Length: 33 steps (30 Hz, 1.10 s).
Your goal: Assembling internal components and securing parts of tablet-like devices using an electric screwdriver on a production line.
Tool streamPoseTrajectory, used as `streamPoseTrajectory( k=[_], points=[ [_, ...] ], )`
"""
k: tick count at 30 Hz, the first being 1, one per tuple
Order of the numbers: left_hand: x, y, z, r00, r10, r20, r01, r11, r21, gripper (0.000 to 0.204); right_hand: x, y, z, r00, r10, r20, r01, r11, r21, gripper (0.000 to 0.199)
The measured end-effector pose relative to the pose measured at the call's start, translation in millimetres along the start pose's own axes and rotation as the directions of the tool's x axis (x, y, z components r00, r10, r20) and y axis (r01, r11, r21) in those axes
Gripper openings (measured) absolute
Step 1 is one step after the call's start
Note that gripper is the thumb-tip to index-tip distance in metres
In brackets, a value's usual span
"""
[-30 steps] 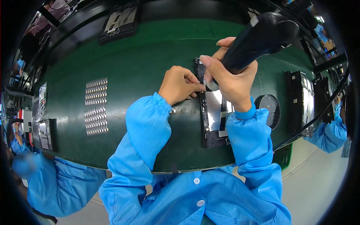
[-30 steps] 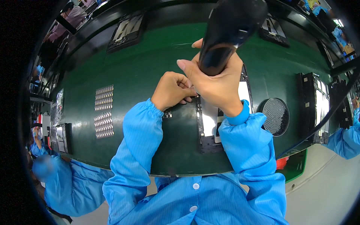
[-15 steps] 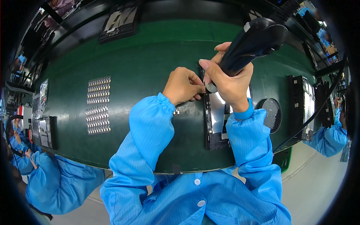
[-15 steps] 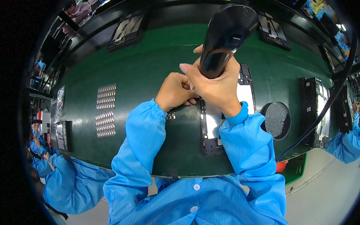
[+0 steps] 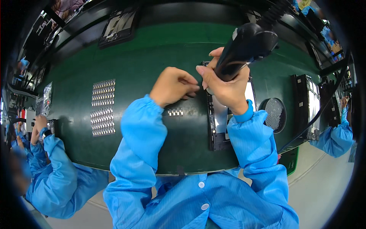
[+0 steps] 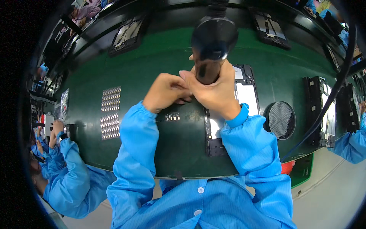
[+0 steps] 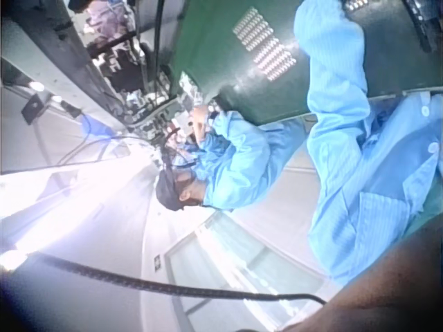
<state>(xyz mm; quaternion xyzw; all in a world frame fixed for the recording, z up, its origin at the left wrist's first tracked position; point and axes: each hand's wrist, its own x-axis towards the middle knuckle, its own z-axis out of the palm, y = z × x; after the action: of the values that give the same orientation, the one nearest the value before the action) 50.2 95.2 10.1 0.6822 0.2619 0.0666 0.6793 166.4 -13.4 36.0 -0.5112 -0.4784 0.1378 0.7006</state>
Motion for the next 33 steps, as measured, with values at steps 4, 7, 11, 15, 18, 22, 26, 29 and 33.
streamPoseTrajectory(
  k=[4, 7, 11, 15, 18, 22, 26, 29, 33],
  points=[
    [-45, -5, -39, 0.969, 0.182, -0.169, -0.092, 0.896, 0.434, 0.019, 4, -23, -12, 0.993, 0.028, -0.115, -0.02, 0.997, 0.07, 0.031],
    [-70, -14, -26, 0.935, 0.298, -0.193, -0.107, 0.755, 0.647, 0.028, 8, -39, -46, 0.984, -0.12, -0.134, 0.121, 0.993, -0.004, 0.04],
    [-83, -22, 2, 0.908, 0.339, -0.247, -0.069, 0.701, 0.709, 0.027, -6, -60, -106, 0.978, -0.157, -0.136, 0.137, 0.98, -0.147, 0.043],
    [-83, -25, -5, 0.902, 0.348, -0.254, -0.053, 0.674, 0.737, 0.026, -33, -52, -159, 0.916, -0.071, -0.396, 0.056, 0.997, -0.049, 0.034],
    [-74, -27, -8, 0.955, 0.074, -0.288, 0.041, 0.927, 0.372, 0.022, -46, -46, -181, 0.886, -0.073, -0.458, 0.044, 0.996, -0.072, 0.032],
    [-68, -12, -17, 0.987, -0.073, -0.145, 0.094, 0.985, 0.147, 0.017, -48, -42, -185, 0.878, -0.023, -0.477, -0.015, 0.997, -0.074, 0.03],
    [-63, -20, -20, 0.991, -0.038, -0.13, 0.085, 0.92, 0.382, 0.014, -47, -36, -190, 0.887, -0.055, -0.458, 0.008, 0.995, -0.104, 0.03],
    [-65, -13, -6, 0.976, 0.15, -0.156, -0.031, 0.811, 0.585, 0.016, -47, -34, -188, 0.901, -0.028, -0.433, -0.022, 0.994, -0.112, 0.031],
    [-65, -10, -3, 0.944, 0.32, -0.079, -0.151, 0.634, 0.759, 0.017, -47, -30, -188, 0.914, -0.015, -0.405, -0.036, 0.992, -0.119, 0.031]
  ],
)
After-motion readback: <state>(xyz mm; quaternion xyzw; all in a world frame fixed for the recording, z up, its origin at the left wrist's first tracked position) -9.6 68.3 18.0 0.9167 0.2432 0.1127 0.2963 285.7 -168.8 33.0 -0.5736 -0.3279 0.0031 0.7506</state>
